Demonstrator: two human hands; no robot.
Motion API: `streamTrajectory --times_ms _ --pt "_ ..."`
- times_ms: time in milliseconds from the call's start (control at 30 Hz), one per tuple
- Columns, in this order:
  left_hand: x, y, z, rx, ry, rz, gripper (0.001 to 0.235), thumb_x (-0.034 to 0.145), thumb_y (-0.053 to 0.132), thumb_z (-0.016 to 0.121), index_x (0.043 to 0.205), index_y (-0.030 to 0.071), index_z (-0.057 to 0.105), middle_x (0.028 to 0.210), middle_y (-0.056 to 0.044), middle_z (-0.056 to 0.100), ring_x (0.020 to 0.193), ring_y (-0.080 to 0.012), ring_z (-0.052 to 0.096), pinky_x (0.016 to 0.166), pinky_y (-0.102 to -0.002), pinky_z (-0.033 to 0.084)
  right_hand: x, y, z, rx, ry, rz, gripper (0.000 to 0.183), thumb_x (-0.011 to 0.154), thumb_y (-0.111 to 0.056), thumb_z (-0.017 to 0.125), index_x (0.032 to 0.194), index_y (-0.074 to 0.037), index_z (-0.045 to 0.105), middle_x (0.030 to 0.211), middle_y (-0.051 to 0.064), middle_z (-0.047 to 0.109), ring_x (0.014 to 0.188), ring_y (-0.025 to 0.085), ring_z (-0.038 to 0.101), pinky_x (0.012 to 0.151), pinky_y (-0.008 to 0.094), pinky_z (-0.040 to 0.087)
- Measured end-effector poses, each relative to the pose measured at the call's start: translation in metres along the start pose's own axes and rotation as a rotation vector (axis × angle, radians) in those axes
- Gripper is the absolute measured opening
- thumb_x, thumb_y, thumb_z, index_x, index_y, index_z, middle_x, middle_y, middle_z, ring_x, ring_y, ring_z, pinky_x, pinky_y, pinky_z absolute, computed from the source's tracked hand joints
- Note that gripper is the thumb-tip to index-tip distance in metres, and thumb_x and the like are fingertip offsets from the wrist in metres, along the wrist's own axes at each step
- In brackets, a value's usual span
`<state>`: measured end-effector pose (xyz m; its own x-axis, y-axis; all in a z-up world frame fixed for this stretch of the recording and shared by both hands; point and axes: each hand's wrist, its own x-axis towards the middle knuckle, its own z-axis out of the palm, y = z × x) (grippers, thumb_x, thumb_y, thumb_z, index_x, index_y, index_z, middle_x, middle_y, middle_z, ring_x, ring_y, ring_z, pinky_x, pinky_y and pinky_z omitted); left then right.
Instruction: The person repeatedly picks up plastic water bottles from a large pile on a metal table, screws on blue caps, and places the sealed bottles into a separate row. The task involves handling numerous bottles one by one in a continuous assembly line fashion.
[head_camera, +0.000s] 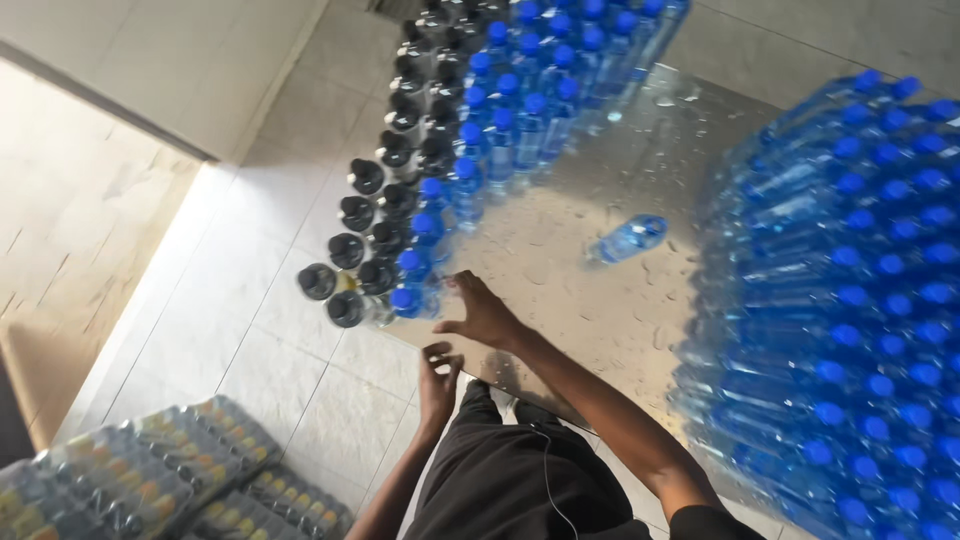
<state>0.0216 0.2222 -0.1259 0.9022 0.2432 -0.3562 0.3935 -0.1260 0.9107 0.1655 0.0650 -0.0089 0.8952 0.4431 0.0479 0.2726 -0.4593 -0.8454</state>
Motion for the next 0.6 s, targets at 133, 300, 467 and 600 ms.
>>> streamTrajectory --times_ms 133,300,467,600 --pt "-0.004 0.053 -0.028 -0.001 0.228 0.093 0.055 0.1 -0.003 0.068 0.149 -0.004 0.044 0.148 -0.027 0.052 0.142 -0.0532 0.056 0.107 -0.057 0.062 0.002 -0.016 0.064 -0.19 0.273 -0.056 0.084 0.087 -0.057 0.087 0.143 -0.006 0.052 0.128 0.013 0.06 0.117 0.033 0.07 0.093 0.045 0.064" --pt "0.02 0.072 -0.015 0.083 0.221 0.29 0.1 0.078 -0.013 0.085 0.164 -0.002 0.034 0.162 -0.028 0.042 0.154 -0.0494 0.041 0.124 -0.055 0.051 -0.009 -0.022 0.063 0.11 0.195 0.253 0.07 0.093 -0.032 0.09 0.144 -0.007 0.051 0.13 0.022 0.069 0.124 0.048 0.069 0.099 0.061 0.062" --pt "0.028 0.083 -0.003 0.205 0.052 0.472 0.096 0.07 0.008 0.087 0.157 0.005 0.048 0.148 -0.023 0.055 0.142 -0.0484 0.055 0.119 -0.059 0.052 -0.061 -0.02 0.021 0.33 0.101 0.366 0.071 0.087 -0.042 0.095 0.139 -0.011 0.059 0.13 0.021 0.075 0.125 0.045 0.072 0.103 0.058 0.062" --pt "0.017 0.09 0.019 0.246 -0.318 0.104 0.095 0.065 0.061 0.102 0.14 0.025 0.057 0.121 -0.015 0.081 0.118 -0.0455 0.073 0.096 -0.062 0.059 -0.117 0.003 -0.028 0.889 0.121 0.555 0.053 0.102 -0.045 0.076 0.142 -0.011 0.067 0.131 0.017 0.078 0.117 0.028 0.077 0.101 0.045 0.064"
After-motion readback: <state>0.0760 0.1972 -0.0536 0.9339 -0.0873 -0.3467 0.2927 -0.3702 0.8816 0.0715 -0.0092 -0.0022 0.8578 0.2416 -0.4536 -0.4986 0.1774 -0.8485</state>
